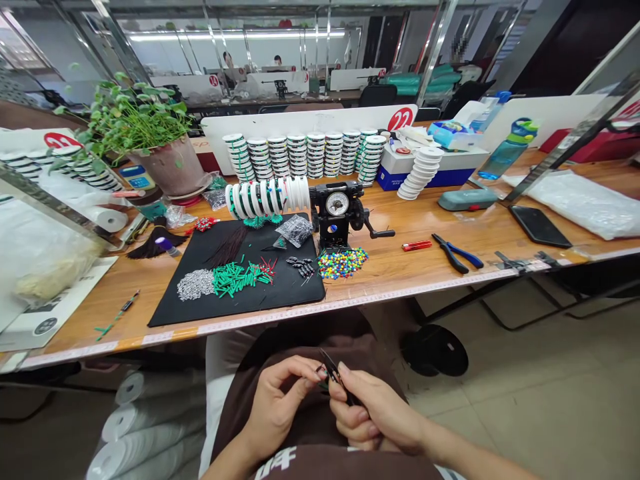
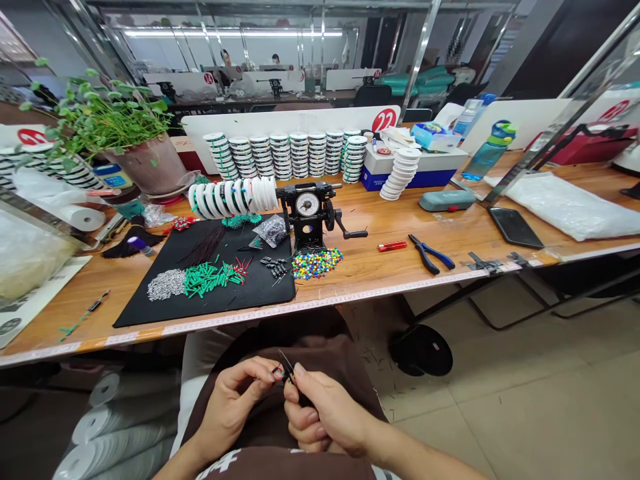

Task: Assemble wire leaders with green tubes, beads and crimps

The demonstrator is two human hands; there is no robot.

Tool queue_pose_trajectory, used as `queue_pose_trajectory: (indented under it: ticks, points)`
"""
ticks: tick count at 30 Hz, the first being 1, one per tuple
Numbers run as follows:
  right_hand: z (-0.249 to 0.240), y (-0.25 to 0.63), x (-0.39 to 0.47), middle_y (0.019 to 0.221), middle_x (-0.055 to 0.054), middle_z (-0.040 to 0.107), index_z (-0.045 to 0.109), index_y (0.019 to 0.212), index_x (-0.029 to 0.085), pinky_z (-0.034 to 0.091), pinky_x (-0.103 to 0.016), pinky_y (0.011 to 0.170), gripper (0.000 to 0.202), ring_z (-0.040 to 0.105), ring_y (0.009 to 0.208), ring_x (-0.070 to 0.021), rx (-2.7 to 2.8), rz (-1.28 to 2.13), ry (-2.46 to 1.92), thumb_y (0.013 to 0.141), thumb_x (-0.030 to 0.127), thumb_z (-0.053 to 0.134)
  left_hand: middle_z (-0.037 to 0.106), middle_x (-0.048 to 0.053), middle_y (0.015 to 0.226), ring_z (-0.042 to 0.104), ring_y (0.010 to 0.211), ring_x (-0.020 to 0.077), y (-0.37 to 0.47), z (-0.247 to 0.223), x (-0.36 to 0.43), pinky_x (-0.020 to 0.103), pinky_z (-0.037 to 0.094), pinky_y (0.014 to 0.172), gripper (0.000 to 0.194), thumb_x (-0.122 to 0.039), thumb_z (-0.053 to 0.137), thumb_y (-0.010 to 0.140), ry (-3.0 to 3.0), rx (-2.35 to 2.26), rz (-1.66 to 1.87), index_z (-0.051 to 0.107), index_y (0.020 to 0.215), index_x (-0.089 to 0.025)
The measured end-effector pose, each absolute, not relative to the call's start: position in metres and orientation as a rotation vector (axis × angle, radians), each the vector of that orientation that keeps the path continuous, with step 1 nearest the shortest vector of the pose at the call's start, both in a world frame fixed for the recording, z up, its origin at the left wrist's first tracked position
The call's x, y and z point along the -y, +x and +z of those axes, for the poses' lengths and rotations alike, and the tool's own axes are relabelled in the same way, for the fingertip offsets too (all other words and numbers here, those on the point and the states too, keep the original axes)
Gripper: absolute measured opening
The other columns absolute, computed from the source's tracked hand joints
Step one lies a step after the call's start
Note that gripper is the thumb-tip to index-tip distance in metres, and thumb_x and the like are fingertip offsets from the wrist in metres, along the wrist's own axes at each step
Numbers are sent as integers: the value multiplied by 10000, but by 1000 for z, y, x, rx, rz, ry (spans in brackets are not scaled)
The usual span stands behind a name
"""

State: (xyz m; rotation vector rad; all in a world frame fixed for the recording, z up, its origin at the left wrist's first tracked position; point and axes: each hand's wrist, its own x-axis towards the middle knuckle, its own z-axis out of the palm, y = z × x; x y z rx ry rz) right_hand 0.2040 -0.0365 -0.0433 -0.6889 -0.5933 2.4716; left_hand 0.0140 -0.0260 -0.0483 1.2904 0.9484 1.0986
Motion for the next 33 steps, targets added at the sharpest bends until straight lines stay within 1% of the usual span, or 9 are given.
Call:
queue_pose_trajectory:
  ticks: [5,9,18,25,27,28,29,31,33]
  points:
    - [-42,206,36,495,143,296,406,809,225,97,-194,394,598,125,379,-27,634,2469,-772,778,773,643,782,100,831,735,813,218,15,-49,25,296,595,787,190,-340,751,867,1282,-971,1074,774,772,-177]
    - [-45,206,37,491,146,287,409,810,224,101,-198,398,609,124,380,-26,659,2461,-799,769,789,633,783,88,840,731,813,202,16,-49,23,265,585,780,178,-340,762,858,1274,-977,1063,777,774,-185]
    - [-53,205,39,500,140,284,427,834,221,113,-187,392,562,125,384,-32,605,2449,-692,834,755,602,786,77,880,725,845,184,14,-54,26,237,577,788,136,-300,748,873,1235,-958,1055,782,784,-201]
    - [-55,201,43,483,149,244,359,770,246,120,-188,371,600,96,376,-44,660,2362,-761,813,816,544,793,91,851,750,829,215,18,-49,23,270,600,783,184,-354,776,841,1226,-978,1048,784,756,-192]
    - [-55,211,34,512,128,257,343,752,252,176,-204,381,578,143,390,-64,840,2105,-933,870,810,440,792,86,838,760,845,231,18,-48,22,271,604,781,207,-386,784,829,1194,-975,1038,785,748,-195]
    - [-55,221,25,534,104,297,350,747,251,229,-219,406,547,211,405,-80,1007,1862,-1066,921,768,387,791,82,831,763,852,236,17,-48,21,268,604,776,219,-401,790,820,1170,-978,1032,784,746,-195]
    - [-55,233,14,567,70,364,380,754,245,290,-240,450,507,307,440,-103,1204,1543,-1216,973,701,346,791,80,835,764,863,239,16,-48,20,262,603,773,225,-411,796,813,1138,-988,1023,783,750,-196]
    - [-55,264,-14,688,-19,528,478,818,225,379,-288,580,419,507,594,-171,1584,776,-1520,1045,533,310,795,76,861,762,885,235,13,-49,19,244,596,772,229,-422,812,795,1050,-1012,998,781,765,-197]
    - [-55,295,-46,837,-95,619,565,941,199,401,-315,647,356,595,741,-232,1783,158,-1784,1059,422,315,798,75,893,756,908,224,10,-51,17,224,586,773,235,-427,834,771,937,-1026,967,778,780,-200]
